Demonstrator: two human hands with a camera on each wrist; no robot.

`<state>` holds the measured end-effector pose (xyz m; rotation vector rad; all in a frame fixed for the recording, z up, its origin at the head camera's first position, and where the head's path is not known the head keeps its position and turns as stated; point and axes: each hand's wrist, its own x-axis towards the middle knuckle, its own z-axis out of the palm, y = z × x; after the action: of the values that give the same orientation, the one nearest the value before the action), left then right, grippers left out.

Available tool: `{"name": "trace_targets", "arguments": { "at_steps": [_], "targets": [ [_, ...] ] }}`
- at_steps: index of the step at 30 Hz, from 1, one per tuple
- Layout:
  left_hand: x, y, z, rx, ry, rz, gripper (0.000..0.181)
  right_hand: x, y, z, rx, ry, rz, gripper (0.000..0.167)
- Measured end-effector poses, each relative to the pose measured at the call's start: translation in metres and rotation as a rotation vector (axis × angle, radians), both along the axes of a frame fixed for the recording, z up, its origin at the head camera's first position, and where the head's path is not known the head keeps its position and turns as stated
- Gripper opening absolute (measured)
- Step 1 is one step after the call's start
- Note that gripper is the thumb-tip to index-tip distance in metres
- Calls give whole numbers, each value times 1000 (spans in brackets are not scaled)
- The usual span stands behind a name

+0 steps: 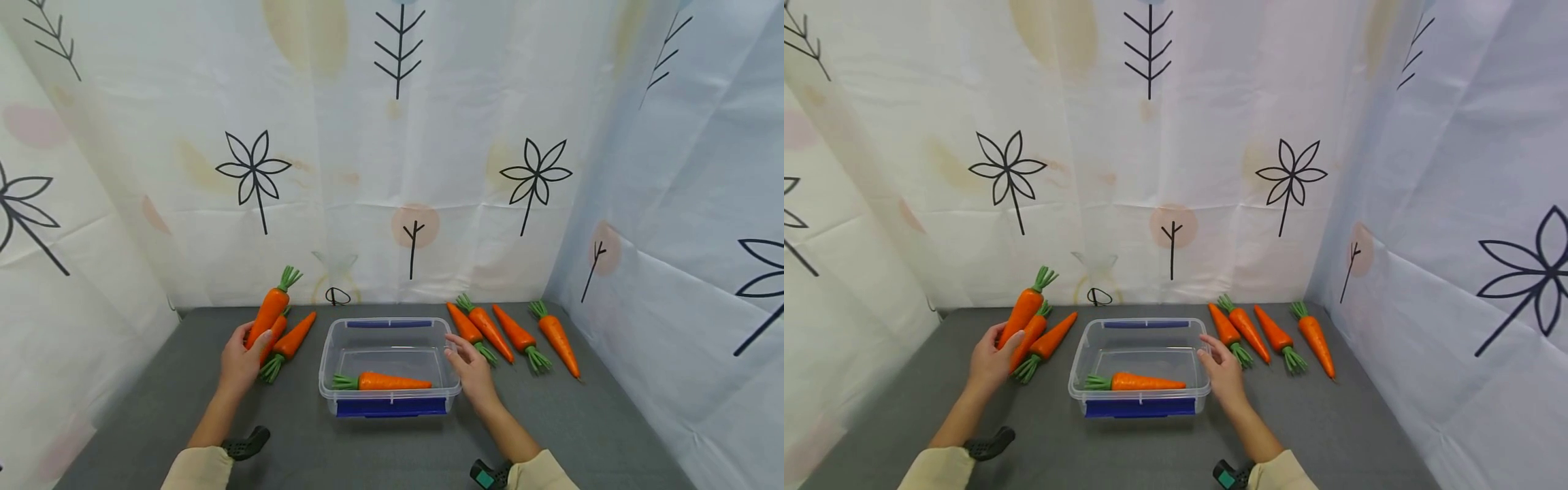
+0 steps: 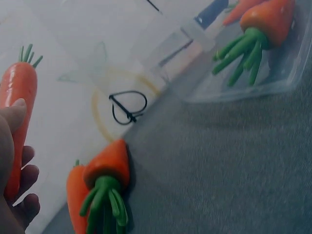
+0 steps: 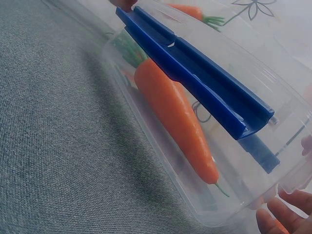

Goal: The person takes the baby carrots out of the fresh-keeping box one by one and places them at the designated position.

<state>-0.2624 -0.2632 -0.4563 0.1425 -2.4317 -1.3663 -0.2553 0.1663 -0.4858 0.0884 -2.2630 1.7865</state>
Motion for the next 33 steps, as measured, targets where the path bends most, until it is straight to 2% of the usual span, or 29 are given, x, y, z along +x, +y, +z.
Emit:
{"name": "trace_targets", "arguments": {
  "at_steps": [10, 14, 21, 33],
  "targets": [
    [-6, -25, -21, -6, -44, 113, 61, 0, 1, 0, -10, 12, 5, 34],
    [-8, -32, -29, -13, -83, 162, 61, -1, 0, 0, -5, 14, 1, 34],
    [-10, -38, -30, -49, -139, 195, 59, 0, 1, 1, -17, 2, 2, 34],
    [-14, -43, -43, -134, -219, 272, 53, 0, 0, 0, -16, 6, -5, 34]
  ]
}}
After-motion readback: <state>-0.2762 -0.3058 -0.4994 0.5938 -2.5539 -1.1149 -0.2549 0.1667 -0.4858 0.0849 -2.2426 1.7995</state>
